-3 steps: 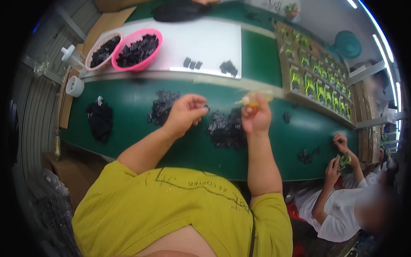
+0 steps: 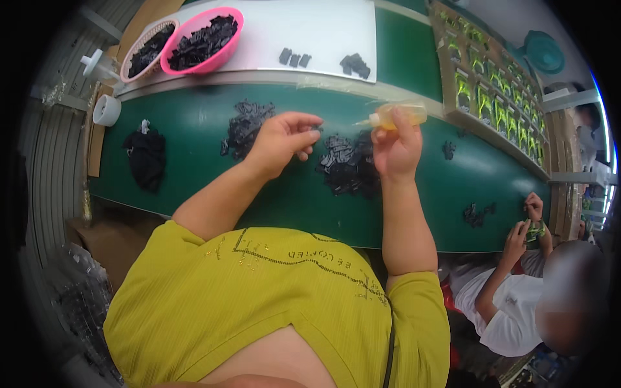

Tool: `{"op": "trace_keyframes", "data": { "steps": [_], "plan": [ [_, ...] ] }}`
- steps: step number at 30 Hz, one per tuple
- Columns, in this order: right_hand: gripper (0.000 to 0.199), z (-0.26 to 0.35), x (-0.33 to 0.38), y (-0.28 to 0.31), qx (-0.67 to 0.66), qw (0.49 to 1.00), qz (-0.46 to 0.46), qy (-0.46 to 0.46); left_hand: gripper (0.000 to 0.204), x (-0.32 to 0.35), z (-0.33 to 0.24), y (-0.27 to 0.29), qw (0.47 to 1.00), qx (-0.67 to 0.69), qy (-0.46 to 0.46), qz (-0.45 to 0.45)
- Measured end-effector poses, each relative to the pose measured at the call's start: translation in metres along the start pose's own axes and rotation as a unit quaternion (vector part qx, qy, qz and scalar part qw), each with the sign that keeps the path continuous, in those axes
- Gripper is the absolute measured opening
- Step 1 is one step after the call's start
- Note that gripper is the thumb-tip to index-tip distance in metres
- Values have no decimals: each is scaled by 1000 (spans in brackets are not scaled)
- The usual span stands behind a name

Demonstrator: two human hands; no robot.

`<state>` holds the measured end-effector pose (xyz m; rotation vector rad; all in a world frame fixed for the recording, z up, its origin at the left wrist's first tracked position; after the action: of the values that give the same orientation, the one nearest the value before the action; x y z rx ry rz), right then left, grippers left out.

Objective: Applying adhesive from a squeeze bottle to small black plastic pieces and organizing them on the work surface.

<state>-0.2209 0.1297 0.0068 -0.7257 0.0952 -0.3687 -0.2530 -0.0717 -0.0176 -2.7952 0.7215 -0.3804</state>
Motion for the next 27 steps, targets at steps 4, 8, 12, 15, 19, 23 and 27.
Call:
{"op": "trace_keyframes", "data": {
  "steps": [4, 8, 12, 15, 19, 23, 27],
  "plan": [
    [11, 0, 6, -13, 98, 991, 32, 85, 27, -3, 4, -2, 1000, 21, 16, 12],
    [13, -5, 15, -18, 152, 980, 52, 120, 28, 0, 13, -5, 998, -1, 57, 11],
    [18, -6, 27, -29, 230, 958, 85, 148, 28, 2, 16, -7, 998, -15, 62, 9],
    [22, -6, 29, -30, 247, 953, 84, 154, 28, 3, 15, -7, 997, -32, 65, 11],
    [26, -7, 29, -31, 259, 950, 80, 158, 28, 2, 15, -9, 997, -35, 63, 18],
    [27, -9, 27, -32, 259, 950, 72, 159, 28, 1, 15, -6, 997, -39, 62, 17],
    [28, -7, 27, -33, 262, 949, 75, 157, 27, 0, 14, -8, 997, -45, 62, 23]
  ]
}}
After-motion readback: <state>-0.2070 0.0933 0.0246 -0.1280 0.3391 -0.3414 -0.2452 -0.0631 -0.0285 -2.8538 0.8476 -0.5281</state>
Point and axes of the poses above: each hand's wrist, its own x-axis away from the middle knuckle, its own y-axis out of the back of the hand, z = x × y, the point moved 7 cm from there along -x, towards the middle knuckle, and after that the axes turned 1 degree about -y, right-handed, at the moved point
